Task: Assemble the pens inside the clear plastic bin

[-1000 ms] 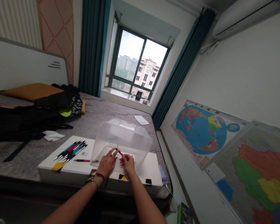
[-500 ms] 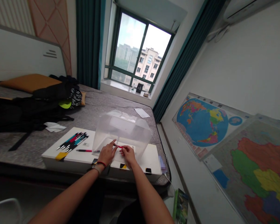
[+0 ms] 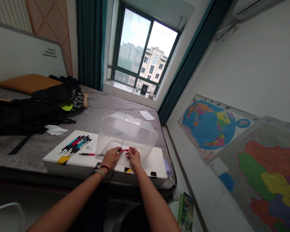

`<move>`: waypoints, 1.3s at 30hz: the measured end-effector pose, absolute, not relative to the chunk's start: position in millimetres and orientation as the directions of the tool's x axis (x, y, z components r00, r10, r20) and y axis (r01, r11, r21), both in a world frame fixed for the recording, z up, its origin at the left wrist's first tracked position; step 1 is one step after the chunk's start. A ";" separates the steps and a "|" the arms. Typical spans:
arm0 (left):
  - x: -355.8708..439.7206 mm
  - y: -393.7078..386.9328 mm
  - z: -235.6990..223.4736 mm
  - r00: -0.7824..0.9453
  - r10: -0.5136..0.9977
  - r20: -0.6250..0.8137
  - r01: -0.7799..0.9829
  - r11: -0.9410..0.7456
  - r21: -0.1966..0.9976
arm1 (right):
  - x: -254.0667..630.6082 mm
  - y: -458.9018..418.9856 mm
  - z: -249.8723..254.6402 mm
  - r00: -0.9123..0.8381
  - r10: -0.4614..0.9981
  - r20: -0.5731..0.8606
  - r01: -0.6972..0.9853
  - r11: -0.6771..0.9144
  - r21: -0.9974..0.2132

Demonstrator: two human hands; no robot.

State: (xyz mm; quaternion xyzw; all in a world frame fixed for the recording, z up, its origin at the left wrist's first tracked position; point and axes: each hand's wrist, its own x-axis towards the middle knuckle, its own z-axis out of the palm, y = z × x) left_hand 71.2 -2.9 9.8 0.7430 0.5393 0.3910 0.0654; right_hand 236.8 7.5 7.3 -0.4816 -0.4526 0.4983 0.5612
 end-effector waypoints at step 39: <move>61.5 17.7 23.3 0.209 0.962 0.176 0.216 -0.221 0.951 | 233.8 9.6 4.6 -0.079 0.990 0.119 0.217 0.133 -0.967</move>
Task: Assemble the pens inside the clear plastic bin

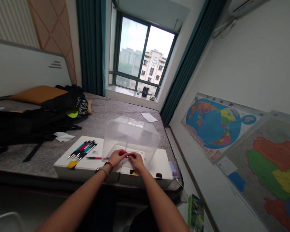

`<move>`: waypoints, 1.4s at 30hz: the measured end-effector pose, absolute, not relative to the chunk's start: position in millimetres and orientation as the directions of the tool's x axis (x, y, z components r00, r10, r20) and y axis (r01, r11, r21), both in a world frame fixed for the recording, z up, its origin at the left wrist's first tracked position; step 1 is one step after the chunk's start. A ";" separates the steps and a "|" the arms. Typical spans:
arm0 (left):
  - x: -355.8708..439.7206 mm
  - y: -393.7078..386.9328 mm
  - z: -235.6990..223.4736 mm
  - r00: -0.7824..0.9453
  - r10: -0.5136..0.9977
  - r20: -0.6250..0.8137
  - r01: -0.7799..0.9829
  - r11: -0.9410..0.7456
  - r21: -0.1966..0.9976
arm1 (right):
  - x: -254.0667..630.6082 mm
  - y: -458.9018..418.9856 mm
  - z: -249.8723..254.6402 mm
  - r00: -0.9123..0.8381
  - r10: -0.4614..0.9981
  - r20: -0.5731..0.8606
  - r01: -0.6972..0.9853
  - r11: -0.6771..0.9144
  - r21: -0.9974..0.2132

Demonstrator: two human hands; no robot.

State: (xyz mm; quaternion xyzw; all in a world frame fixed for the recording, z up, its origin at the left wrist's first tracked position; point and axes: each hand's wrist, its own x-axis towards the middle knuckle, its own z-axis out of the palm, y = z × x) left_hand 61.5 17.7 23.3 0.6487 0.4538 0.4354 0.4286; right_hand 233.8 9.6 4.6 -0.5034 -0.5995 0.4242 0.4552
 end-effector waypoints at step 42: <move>61.9 17.1 31.1 0.076 0.985 0.156 0.165 -0.166 0.972 | 231.7 1.8 12.2 -0.036 0.992 0.124 0.363 0.128 -0.923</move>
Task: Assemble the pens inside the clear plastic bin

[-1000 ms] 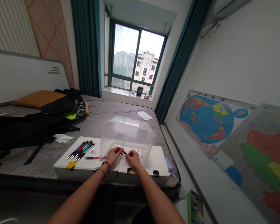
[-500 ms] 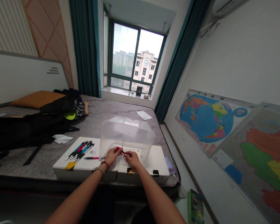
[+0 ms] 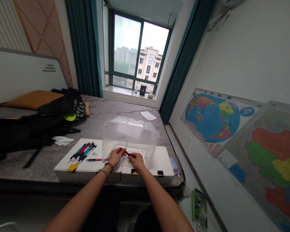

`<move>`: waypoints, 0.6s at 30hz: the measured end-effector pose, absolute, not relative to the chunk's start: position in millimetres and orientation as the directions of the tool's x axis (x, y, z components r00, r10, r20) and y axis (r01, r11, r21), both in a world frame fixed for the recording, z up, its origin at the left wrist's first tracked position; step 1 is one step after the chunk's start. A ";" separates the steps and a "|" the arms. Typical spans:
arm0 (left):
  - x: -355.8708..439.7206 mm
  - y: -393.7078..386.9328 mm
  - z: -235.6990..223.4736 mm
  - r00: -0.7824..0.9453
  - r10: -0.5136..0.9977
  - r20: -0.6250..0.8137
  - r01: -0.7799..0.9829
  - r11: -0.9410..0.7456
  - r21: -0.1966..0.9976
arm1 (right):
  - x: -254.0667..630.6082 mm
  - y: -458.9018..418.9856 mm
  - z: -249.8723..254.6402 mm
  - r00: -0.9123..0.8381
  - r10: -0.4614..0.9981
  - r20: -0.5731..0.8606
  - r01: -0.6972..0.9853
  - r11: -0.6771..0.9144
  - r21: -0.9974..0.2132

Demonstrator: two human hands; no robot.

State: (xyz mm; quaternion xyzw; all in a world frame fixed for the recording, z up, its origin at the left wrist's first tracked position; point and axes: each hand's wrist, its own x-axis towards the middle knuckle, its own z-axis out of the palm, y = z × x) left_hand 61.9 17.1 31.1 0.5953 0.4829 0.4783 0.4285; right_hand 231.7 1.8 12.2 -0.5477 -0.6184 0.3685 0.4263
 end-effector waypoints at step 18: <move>68.4 23.5 24.9 -0.026 0.994 0.110 0.250 -0.100 0.963 | 234.5 7.4 3.7 -0.068 0.992 0.109 0.212 0.121 -0.970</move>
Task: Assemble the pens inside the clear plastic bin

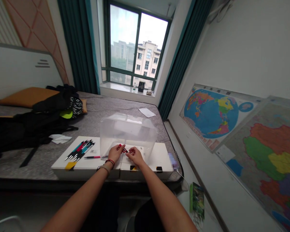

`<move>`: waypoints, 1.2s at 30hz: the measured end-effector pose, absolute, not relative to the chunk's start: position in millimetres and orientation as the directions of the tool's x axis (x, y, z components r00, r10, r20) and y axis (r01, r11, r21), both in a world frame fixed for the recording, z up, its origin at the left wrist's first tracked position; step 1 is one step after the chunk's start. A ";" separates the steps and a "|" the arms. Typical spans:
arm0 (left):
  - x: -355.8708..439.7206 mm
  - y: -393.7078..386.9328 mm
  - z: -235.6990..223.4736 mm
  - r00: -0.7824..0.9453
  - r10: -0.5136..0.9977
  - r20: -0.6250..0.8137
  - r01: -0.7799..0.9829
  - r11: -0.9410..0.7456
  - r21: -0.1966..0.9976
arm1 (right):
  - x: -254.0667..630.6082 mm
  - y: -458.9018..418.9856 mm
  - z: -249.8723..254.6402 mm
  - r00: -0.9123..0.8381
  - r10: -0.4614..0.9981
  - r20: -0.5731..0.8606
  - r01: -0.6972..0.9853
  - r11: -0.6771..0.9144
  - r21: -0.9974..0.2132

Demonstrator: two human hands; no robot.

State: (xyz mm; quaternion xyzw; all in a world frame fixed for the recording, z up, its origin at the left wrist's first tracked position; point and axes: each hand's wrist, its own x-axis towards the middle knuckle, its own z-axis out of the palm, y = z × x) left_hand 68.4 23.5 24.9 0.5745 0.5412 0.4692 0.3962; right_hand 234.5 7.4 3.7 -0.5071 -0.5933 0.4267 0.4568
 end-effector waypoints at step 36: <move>54.5 22.1 27.6 -0.043 0.993 0.109 0.113 -0.104 0.988 | 236.0 4.4 7.2 -0.107 0.980 0.166 0.372 0.194 -0.908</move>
